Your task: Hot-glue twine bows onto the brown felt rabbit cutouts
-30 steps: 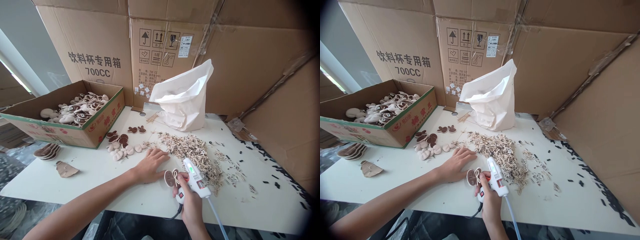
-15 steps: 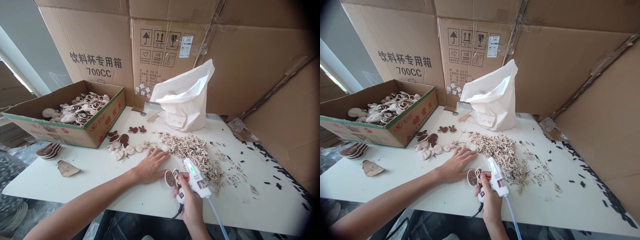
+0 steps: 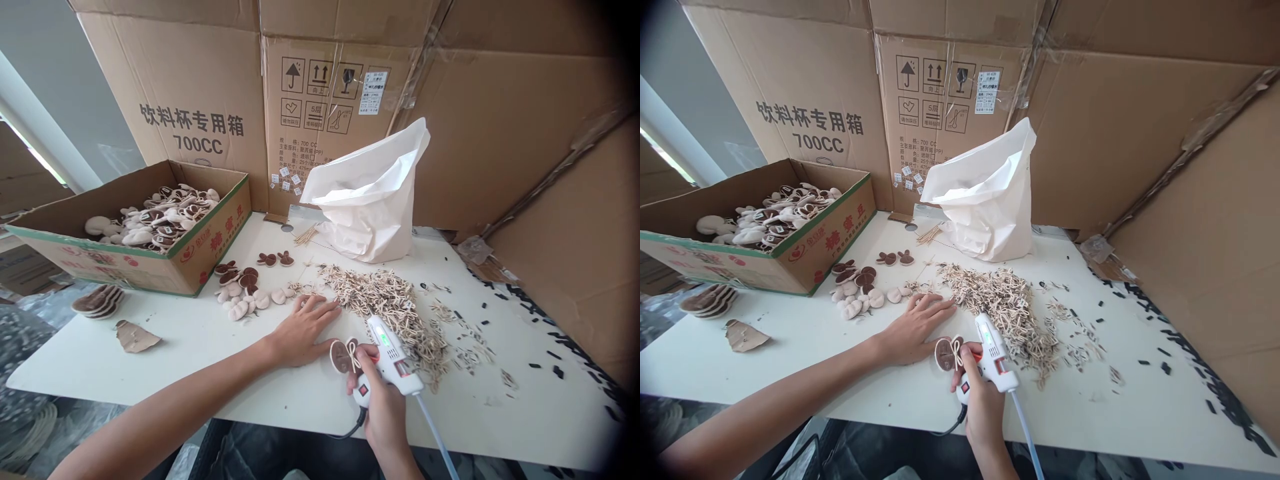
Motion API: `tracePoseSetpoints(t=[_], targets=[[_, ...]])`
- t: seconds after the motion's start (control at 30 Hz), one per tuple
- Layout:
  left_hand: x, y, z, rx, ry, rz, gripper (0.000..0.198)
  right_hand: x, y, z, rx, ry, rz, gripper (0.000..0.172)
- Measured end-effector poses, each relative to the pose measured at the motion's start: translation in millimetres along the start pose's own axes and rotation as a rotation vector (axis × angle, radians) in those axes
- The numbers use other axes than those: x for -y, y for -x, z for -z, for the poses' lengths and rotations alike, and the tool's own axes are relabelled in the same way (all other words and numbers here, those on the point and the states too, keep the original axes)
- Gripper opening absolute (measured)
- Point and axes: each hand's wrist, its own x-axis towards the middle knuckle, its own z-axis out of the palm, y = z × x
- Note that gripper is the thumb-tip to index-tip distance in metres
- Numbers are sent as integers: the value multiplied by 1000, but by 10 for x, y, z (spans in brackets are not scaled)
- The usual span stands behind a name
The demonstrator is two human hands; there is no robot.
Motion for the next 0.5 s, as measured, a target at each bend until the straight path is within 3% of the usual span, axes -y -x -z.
tracePoseSetpoints(t=[0.5], targets=[[-29, -13, 3, -77, 12, 44, 42, 18, -2, -9, 6, -17, 8, 40]])
